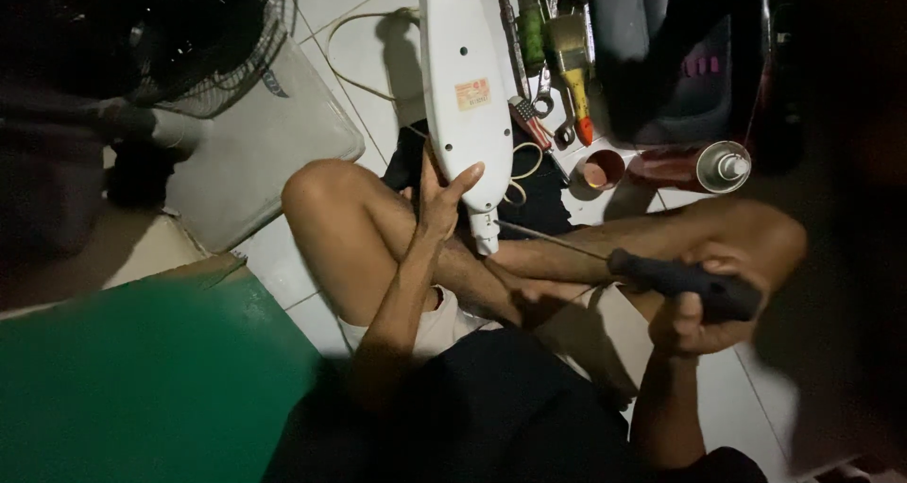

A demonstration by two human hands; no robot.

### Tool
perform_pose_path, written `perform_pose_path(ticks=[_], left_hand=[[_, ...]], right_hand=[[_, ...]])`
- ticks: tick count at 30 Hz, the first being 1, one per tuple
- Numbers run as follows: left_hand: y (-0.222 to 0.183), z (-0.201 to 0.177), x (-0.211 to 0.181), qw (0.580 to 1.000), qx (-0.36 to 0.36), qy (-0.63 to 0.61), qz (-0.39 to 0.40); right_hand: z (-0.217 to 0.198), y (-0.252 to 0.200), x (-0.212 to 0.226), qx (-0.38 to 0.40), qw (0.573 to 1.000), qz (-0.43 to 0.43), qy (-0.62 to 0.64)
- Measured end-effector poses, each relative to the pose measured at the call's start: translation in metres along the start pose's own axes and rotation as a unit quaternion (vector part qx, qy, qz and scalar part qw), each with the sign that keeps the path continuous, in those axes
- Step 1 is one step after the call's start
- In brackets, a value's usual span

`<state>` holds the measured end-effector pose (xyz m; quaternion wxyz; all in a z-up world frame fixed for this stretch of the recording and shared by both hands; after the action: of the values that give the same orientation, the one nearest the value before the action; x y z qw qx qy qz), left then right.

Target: Disassembling a small electronic appliance by removing screws and opening the plastic housing to inspect internal components

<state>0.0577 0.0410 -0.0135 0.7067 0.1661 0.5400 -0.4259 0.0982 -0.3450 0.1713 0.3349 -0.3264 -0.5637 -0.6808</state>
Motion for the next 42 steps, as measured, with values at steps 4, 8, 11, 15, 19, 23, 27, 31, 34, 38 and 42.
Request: perform_pose_path(ticks=[4, 8, 11, 15, 19, 23, 27, 31, 34, 38, 42], left_hand=[[-0.007, 0.003, -0.007, 1.0, -0.013, 0.022, -0.004], [-0.004, 0.001, -0.005, 1.0, -0.029, 0.01, -0.006], [0.0, -0.004, 0.009, 1.0, -0.031, 0.002, -0.001], [-0.007, 0.009, -0.015, 0.999, -0.041, -0.006, -0.008], [-0.004, -0.002, -0.004, 0.999, -0.037, -0.005, -0.001], [-0.001, -0.011, 0.009, 0.999, -0.039, 0.007, 0.003], [-0.005, -0.002, -0.006, 0.999, -0.042, 0.01, 0.009], [-0.011, 0.007, -0.022, 0.999, -0.036, 0.025, 0.006], [-0.006, -0.003, -0.011, 0.998, -0.027, 0.053, 0.004], [-0.009, 0.001, -0.014, 0.995, -0.026, 0.095, 0.013], [-0.01, -0.005, -0.011, 0.993, -0.026, 0.111, 0.011]], right_hand=[[-0.004, -0.019, -0.028, 0.109, 0.986, 0.107, -0.069], [0.015, -0.015, -0.034, 0.197, 0.976, 0.05, -0.076], [0.019, -0.017, -0.035, 0.162, 0.985, 0.047, -0.041], [0.012, -0.02, -0.036, 0.161, 0.985, 0.054, -0.02], [0.003, -0.019, -0.042, 0.205, 0.978, 0.039, -0.014], [0.008, -0.019, -0.042, 0.23, 0.973, 0.021, -0.016], [0.02, -0.021, -0.032, 0.234, 0.971, -0.001, -0.039], [0.029, -0.026, -0.029, 0.253, 0.967, -0.012, -0.033], [0.039, -0.022, -0.021, 0.276, 0.96, 0.012, -0.038], [0.076, -0.003, 0.012, 0.32, 0.944, -0.016, -0.076], [0.08, 0.008, 0.022, 0.357, 0.931, 0.076, -0.014]])
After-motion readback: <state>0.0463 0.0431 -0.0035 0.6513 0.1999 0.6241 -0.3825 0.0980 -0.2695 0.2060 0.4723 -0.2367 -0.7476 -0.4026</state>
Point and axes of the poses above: each hand's wrist, its own y-axis towards the middle knuckle, its own z-axis out of the palm, x = y × z, the point moved 7 cm from there along y, towards the middle knuckle, and after that the axes turned 3 degrees about y, right-handed, at the moved point
